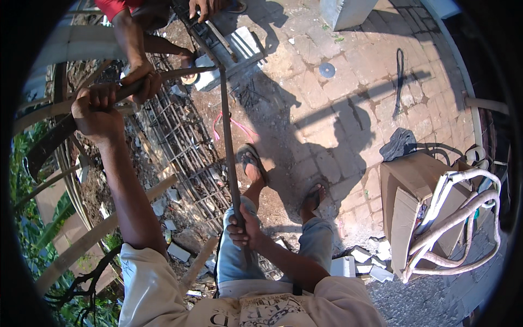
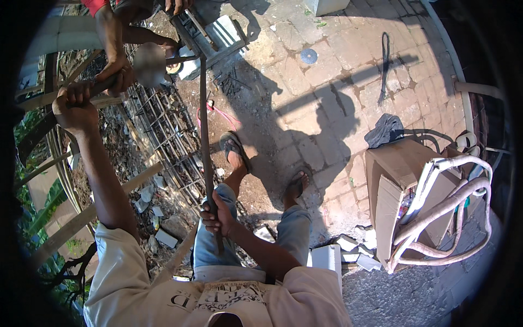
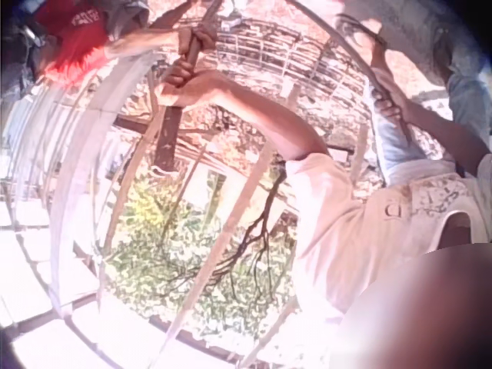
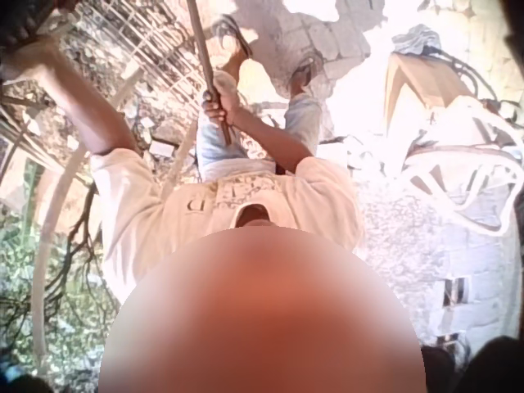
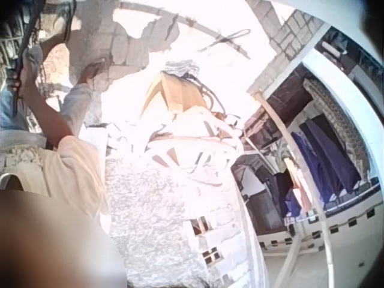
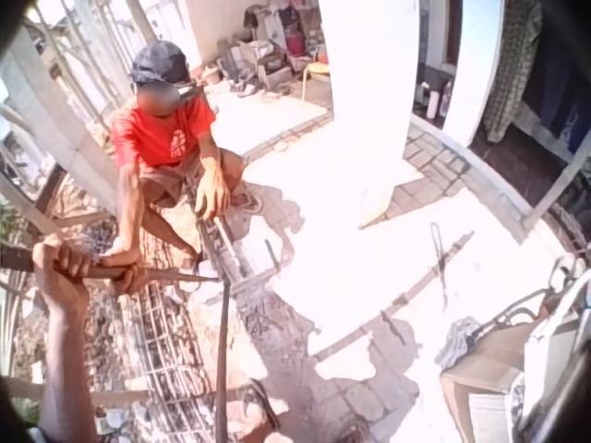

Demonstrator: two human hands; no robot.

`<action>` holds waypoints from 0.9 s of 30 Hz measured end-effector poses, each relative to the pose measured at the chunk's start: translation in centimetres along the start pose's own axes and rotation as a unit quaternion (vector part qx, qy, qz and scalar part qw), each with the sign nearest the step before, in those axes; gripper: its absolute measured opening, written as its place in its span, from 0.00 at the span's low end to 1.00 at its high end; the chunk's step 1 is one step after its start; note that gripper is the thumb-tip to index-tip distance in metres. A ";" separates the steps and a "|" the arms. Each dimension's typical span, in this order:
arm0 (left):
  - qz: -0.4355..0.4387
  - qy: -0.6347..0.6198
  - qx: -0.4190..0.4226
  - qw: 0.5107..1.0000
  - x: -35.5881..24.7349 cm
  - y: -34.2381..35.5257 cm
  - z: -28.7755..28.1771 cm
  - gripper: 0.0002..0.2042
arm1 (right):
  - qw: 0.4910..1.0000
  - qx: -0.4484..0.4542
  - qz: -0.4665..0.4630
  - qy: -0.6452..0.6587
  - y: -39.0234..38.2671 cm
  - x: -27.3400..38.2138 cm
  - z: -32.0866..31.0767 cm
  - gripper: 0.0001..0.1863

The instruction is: The person positions long metal rods into a manual cutting device and pulls the lever to cut them. A coworker assists by holding the rods and removing cut pieces. The person repeats this process for several rods.

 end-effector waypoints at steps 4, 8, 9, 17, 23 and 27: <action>0.008 0.008 0.011 1.000 -1.3 1.9 -6.9 0.15 | 1.000 0.018 -0.005 0.015 3.3 -2.5 4.1 0.32; -0.044 -0.038 -0.033 0.998 -2.7 3.5 -15.5 0.14 | 0.992 0.062 -0.069 0.085 4.0 -3.3 3.7 0.32; -0.062 -0.057 -0.066 0.994 -3.2 4.0 -17.0 0.14 | 0.996 0.009 -0.067 0.058 4.6 -4.0 3.3 0.32; -0.074 -0.044 0.191 0.978 -1.1 5.4 -9.7 0.13 | 0.992 -0.033 -0.118 -0.027 4.4 -2.8 4.3 0.29; -0.024 -0.057 0.163 0.985 -0.8 3.2 -3.7 0.13 | 0.950 -0.038 -0.282 -0.128 -3.1 2.3 10.4 0.31; -0.001 -0.012 0.127 0.992 -0.3 1.9 0.2 0.13 | 0.841 -0.015 -0.484 -0.242 -5.4 5.0 18.0 0.33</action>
Point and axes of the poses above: each hand's wrist, its own y-axis towards the middle knuckle, its own z-axis out of the palm, x = y × z, the point moved 3 cm from there along y, towards the middle knuckle, and after that the axes turned 11 degrees about -y, right-handed, at the moved point
